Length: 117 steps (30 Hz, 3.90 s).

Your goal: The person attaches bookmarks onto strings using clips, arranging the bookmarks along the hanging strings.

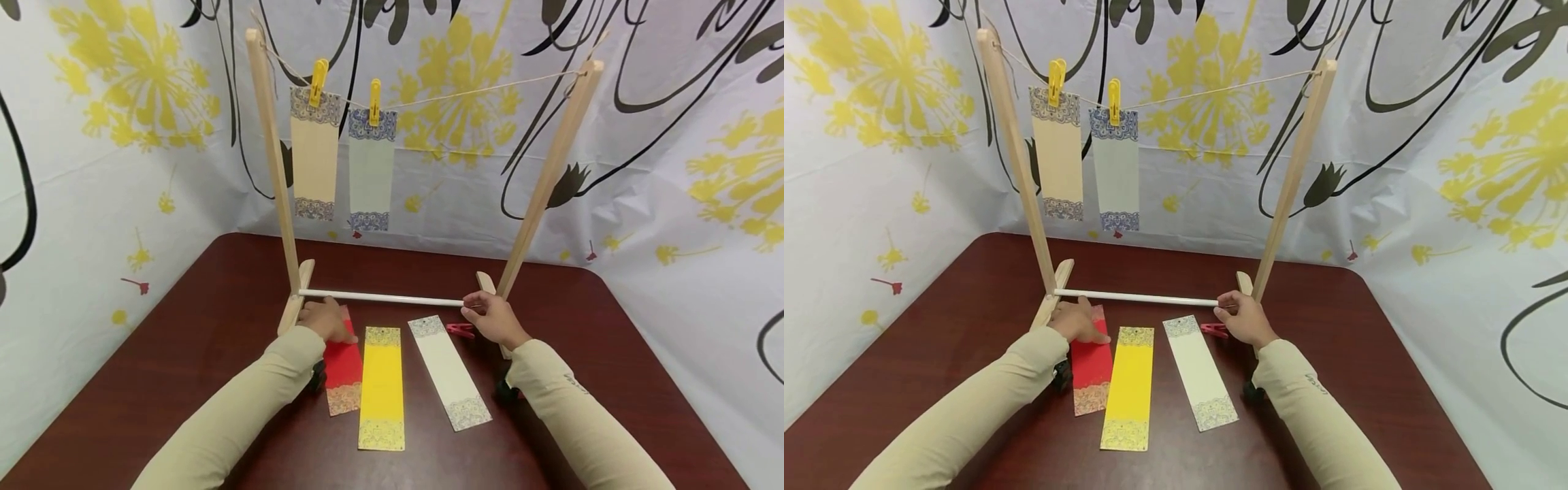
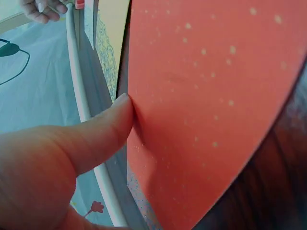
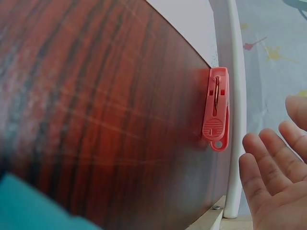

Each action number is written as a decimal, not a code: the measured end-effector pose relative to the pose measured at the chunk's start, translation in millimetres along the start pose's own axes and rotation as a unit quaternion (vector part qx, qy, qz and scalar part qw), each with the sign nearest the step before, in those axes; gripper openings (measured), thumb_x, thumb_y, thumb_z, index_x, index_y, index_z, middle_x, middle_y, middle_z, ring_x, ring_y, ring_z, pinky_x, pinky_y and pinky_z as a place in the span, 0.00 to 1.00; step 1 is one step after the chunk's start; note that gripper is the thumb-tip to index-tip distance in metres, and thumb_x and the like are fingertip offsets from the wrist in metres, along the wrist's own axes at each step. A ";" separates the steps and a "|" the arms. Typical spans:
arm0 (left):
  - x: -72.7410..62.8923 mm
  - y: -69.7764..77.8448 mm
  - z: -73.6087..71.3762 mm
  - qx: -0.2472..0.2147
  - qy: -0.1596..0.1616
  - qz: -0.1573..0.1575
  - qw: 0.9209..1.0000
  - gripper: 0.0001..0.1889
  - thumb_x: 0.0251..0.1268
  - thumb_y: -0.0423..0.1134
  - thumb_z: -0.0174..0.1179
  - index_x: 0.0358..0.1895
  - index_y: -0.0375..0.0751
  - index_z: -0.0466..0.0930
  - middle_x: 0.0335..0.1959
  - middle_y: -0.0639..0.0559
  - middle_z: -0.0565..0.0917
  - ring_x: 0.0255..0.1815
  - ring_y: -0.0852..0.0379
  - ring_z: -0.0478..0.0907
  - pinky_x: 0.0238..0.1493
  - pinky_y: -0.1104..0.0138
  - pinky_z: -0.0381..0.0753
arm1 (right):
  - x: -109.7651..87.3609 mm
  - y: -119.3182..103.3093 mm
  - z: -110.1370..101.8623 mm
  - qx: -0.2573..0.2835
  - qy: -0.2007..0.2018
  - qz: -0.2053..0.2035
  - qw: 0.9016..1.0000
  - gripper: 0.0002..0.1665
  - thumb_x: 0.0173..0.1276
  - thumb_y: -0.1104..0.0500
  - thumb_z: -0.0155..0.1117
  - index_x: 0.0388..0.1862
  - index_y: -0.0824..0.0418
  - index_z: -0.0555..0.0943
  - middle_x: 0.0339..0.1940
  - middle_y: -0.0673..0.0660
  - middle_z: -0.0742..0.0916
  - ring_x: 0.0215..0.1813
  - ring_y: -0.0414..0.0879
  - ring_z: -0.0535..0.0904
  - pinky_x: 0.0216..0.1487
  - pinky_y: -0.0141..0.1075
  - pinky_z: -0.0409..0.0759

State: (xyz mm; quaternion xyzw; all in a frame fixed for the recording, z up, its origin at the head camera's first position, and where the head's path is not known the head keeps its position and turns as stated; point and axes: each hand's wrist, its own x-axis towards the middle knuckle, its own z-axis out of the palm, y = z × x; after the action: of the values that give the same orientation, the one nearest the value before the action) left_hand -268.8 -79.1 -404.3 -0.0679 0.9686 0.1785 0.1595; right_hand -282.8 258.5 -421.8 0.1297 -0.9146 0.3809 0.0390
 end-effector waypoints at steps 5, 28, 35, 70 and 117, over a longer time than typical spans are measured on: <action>-3.2 -2.3 -3.6 -0.005 -0.010 0.025 1.000 0.56 0.51 0.51 0.74 0.76 0.34 0.46 0.63 0.20 0.57 0.59 0.26 0.62 0.52 0.42 0.72 | 0.1 -3.5 -0.7 0.001 -0.002 0.006 1.000 0.17 0.71 0.60 0.62 0.53 0.70 0.77 0.48 0.63 0.83 0.51 0.60 0.80 0.50 0.51 0.77; 5.6 -5.6 -3.0 -0.010 -0.031 0.023 0.999 0.59 0.48 0.51 0.76 0.74 0.26 0.45 0.64 0.20 0.61 0.62 0.27 0.63 0.56 0.45 0.72 | 2.7 -0.5 -1.0 -0.009 -0.010 0.005 1.000 0.15 0.70 0.60 0.62 0.50 0.69 0.79 0.48 0.63 0.83 0.51 0.61 0.80 0.47 0.51 0.79; 3.9 -2.0 -0.5 -0.002 -0.022 0.025 0.999 0.55 0.49 0.46 0.75 0.73 0.27 0.49 0.62 0.23 0.65 0.61 0.27 0.64 0.55 0.45 0.71 | 1.3 -3.2 -2.3 -0.014 -0.008 0.004 1.000 0.14 0.70 0.61 0.62 0.50 0.68 0.79 0.47 0.64 0.83 0.51 0.61 0.81 0.48 0.51 0.79; 8.1 -17.6 -5.2 -0.055 -0.006 0.024 0.998 0.41 0.47 0.43 0.76 0.66 0.33 0.69 0.59 0.30 0.69 0.50 0.37 0.70 0.44 0.53 0.77 | 2.3 -6.5 -2.7 -0.030 -0.019 -0.004 0.999 0.13 0.69 0.62 0.63 0.49 0.68 0.80 0.46 0.63 0.84 0.49 0.60 0.81 0.45 0.49 0.79; -14.0 -7.1 -43.4 -0.195 0.023 0.158 0.968 0.24 0.64 0.32 0.62 0.61 0.31 0.65 0.49 0.39 0.76 0.40 0.48 0.73 0.38 0.62 0.74 | -0.8 -0.3 -5.3 -0.075 -0.113 -0.011 0.991 0.22 0.58 0.63 0.74 0.49 0.70 0.78 0.45 0.64 0.83 0.50 0.58 0.80 0.51 0.50 0.77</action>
State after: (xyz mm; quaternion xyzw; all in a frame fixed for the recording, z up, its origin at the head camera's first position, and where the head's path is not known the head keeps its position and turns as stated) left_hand -266.6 -100.6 -363.5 0.0524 0.9166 0.3857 0.0908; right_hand -282.1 262.2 -418.0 0.1783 -0.9377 0.2940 -0.0505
